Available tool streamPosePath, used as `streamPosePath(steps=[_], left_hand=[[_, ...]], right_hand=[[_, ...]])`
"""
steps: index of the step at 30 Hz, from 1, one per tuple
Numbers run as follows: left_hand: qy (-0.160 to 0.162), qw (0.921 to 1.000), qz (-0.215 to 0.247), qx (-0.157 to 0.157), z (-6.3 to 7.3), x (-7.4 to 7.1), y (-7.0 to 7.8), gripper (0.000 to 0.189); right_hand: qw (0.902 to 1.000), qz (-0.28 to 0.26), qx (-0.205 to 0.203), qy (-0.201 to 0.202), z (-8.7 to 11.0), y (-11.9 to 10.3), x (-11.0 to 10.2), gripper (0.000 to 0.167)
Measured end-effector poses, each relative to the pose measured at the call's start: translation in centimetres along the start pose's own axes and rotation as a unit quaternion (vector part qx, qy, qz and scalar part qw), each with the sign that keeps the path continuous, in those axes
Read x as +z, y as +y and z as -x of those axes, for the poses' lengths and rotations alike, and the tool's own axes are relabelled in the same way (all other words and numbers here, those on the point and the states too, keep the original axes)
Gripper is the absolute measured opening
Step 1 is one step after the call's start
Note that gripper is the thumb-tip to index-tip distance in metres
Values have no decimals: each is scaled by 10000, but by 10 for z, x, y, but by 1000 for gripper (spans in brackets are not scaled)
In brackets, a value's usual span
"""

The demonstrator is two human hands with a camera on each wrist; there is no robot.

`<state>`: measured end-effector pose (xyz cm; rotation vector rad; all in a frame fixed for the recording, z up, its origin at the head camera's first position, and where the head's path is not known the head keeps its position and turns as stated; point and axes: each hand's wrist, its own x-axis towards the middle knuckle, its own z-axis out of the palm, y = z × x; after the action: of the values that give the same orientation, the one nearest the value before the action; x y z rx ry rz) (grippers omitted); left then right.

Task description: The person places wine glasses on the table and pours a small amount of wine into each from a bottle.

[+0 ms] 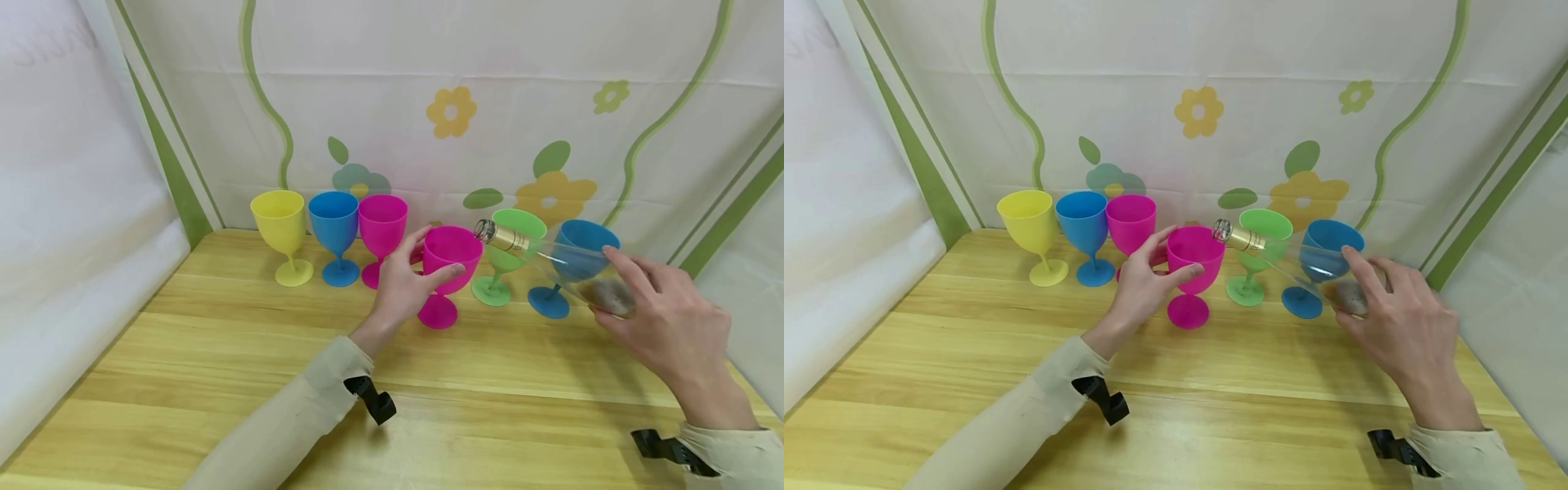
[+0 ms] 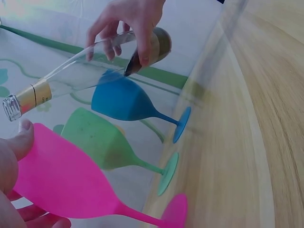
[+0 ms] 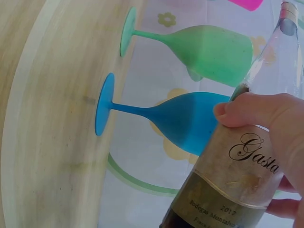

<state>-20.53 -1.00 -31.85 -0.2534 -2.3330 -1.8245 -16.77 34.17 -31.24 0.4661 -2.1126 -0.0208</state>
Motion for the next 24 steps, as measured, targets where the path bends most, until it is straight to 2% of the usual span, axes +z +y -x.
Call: streamPosePath(steps=[7, 13, 19, 24], left_hand=[[-244, 9996, 101, -48, 1, -2, -1, 81], [-258, 9994, 195, -80, 4, -3, 1, 81], [-258, 9995, 157, -81, 7, -4, 2, 82], [-310, 9995, 75, -28, 8, -6, 3, 81]], right_hand=[[9998, -14, -158, 88, -1, 1, -2, 72], [9997, 26, -224, 67, -2, 4, -5, 89], [9991, 167, -352, 136, -4, 6, -7, 93], [9991, 290, -322, 35, -4, 5, -10, 103]])
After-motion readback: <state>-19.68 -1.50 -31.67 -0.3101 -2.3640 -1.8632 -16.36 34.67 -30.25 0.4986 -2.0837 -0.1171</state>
